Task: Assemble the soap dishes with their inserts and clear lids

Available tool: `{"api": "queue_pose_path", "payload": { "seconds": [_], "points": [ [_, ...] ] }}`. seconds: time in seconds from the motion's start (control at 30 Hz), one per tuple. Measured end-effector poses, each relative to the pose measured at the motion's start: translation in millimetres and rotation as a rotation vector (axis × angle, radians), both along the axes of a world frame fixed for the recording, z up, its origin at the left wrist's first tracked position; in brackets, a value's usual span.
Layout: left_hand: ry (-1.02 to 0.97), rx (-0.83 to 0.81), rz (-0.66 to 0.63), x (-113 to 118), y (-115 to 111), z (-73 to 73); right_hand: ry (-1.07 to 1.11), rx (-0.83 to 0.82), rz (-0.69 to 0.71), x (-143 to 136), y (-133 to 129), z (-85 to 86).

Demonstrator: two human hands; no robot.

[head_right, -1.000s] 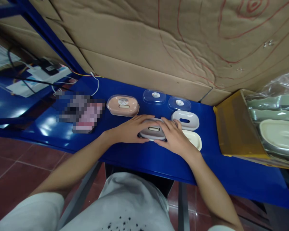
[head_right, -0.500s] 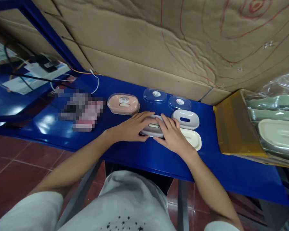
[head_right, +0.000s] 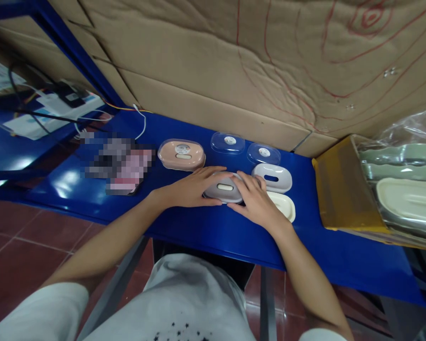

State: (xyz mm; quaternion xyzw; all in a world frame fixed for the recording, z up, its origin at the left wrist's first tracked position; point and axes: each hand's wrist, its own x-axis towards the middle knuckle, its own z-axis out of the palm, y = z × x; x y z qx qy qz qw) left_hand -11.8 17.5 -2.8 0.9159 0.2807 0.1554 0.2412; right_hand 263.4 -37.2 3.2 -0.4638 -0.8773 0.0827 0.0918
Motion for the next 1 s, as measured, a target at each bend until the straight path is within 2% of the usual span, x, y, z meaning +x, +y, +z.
{"api": "queue_pose_path", "payload": {
  "seconds": [0.1,0.17,0.23,0.3,0.43,0.57,0.7,0.83,0.9,1.0],
  "points": [
    [-0.035,0.063,0.058,8,14,11.3,0.003,0.010,0.002,-2,-1,4.6],
    [0.015,0.125,0.163,20,31,22.6,0.006,0.019,0.004,-3,-2,7.2],
    [0.175,0.170,0.299,37,52,33.6,0.011,0.027,-0.005,-3,-1,8.2],
    [0.334,0.166,0.355,53,75,40.9,0.019,0.038,-0.021,-2,0,7.7],
    [0.434,0.124,0.378,72,116,42.7,0.037,0.081,-0.042,4,4,5.6],
    [0.490,0.099,0.404,72,133,40.0,0.042,0.115,-0.044,9,6,5.5],
    [0.464,0.121,0.389,64,115,47.9,0.045,0.154,-0.046,10,7,7.2],
    [0.288,0.187,0.269,48,72,54.6,0.089,0.244,-0.090,12,8,9.7],
    [0.213,0.238,0.204,38,50,49.9,0.113,0.269,-0.079,13,8,10.1],
    [0.160,0.249,0.147,26,26,34.1,0.130,0.250,-0.031,14,9,8.2]
  ]
}}
